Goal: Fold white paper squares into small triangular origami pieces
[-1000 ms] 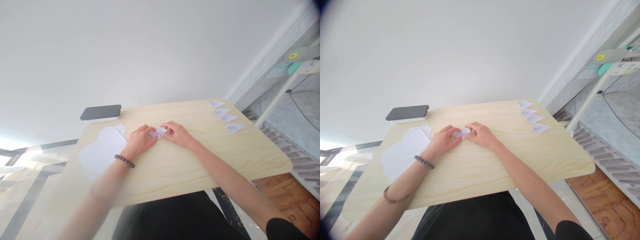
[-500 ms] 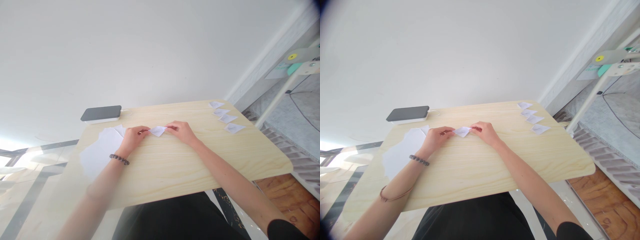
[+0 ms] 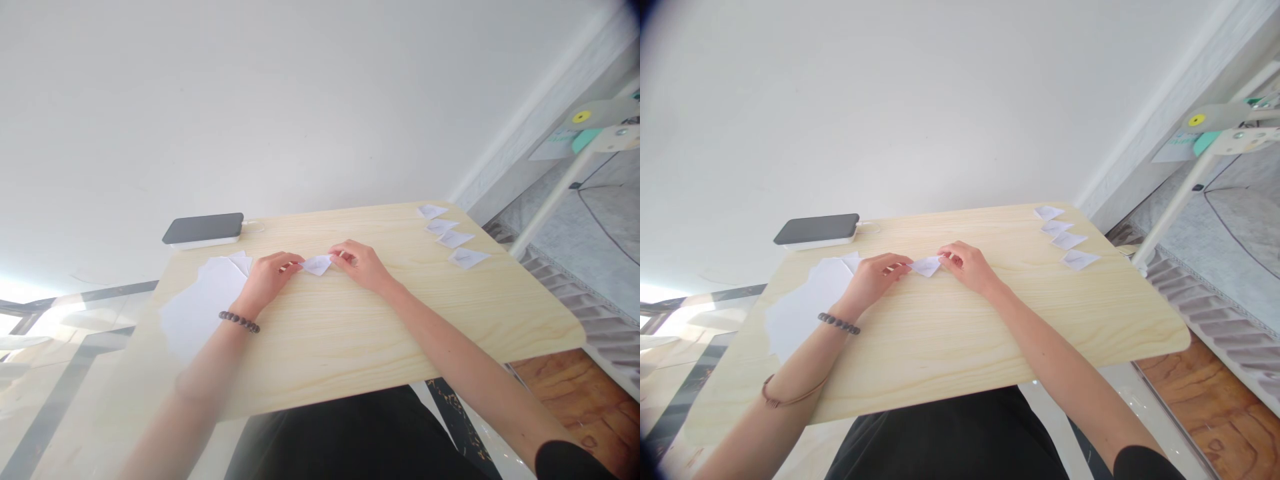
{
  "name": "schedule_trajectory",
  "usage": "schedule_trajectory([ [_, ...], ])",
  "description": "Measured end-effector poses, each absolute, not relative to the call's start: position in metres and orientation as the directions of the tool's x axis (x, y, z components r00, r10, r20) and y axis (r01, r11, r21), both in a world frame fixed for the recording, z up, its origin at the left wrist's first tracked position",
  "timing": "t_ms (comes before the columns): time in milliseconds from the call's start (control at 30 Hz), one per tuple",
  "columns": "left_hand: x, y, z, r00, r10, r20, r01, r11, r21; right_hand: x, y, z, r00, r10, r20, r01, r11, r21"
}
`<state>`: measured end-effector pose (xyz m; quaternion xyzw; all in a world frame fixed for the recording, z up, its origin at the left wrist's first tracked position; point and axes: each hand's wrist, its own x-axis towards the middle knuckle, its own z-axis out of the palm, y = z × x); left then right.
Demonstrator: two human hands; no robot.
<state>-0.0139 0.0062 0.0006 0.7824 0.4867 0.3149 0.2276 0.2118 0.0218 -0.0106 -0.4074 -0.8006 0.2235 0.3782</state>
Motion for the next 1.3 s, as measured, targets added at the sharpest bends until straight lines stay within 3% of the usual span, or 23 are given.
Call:
schedule_trajectory([
  [200, -0.015, 0.006, 0.002, 0.379, 0.868, 0.321, 0.662, -0.496, 0.561, 0.216, 0.022, -0.009, -0.518, 0.751, 0.410, 0.424, 0.641, -0.639],
  [500, -0.015, 0.006, -0.001, 0.408, 0.842, 0.353, 0.651, -0.539, 0.534, 0.220, 0.025, -0.010, -0.544, 0.725, 0.423, 0.409, 0.669, -0.621],
  [833, -0.013, 0.005, 0.001, 0.365, 0.856, 0.367, 0.653, -0.516, 0.554, 0.219, 0.027, -0.013, -0.281, 0.920, 0.273, 0.429, 0.375, -0.822],
  [967, -0.013, 0.005, 0.000, 0.296, 0.886, 0.358, 0.656, -0.461, 0.598, 0.215, 0.025, -0.013, -0.272, 0.921, 0.278, 0.433, 0.376, -0.819],
  [1133, -0.013, 0.007, -0.003, 0.298, 0.892, 0.339, 0.706, -0.445, 0.550, 0.209, 0.023, -0.012, -0.260, 0.904, 0.339, 0.458, 0.425, -0.781],
  [1300, -0.011, 0.007, -0.005, 0.272, 0.897, 0.349, 0.698, -0.433, 0.570, 0.212, 0.024, -0.014, -0.208, 0.927, 0.312, 0.419, 0.373, -0.828],
])
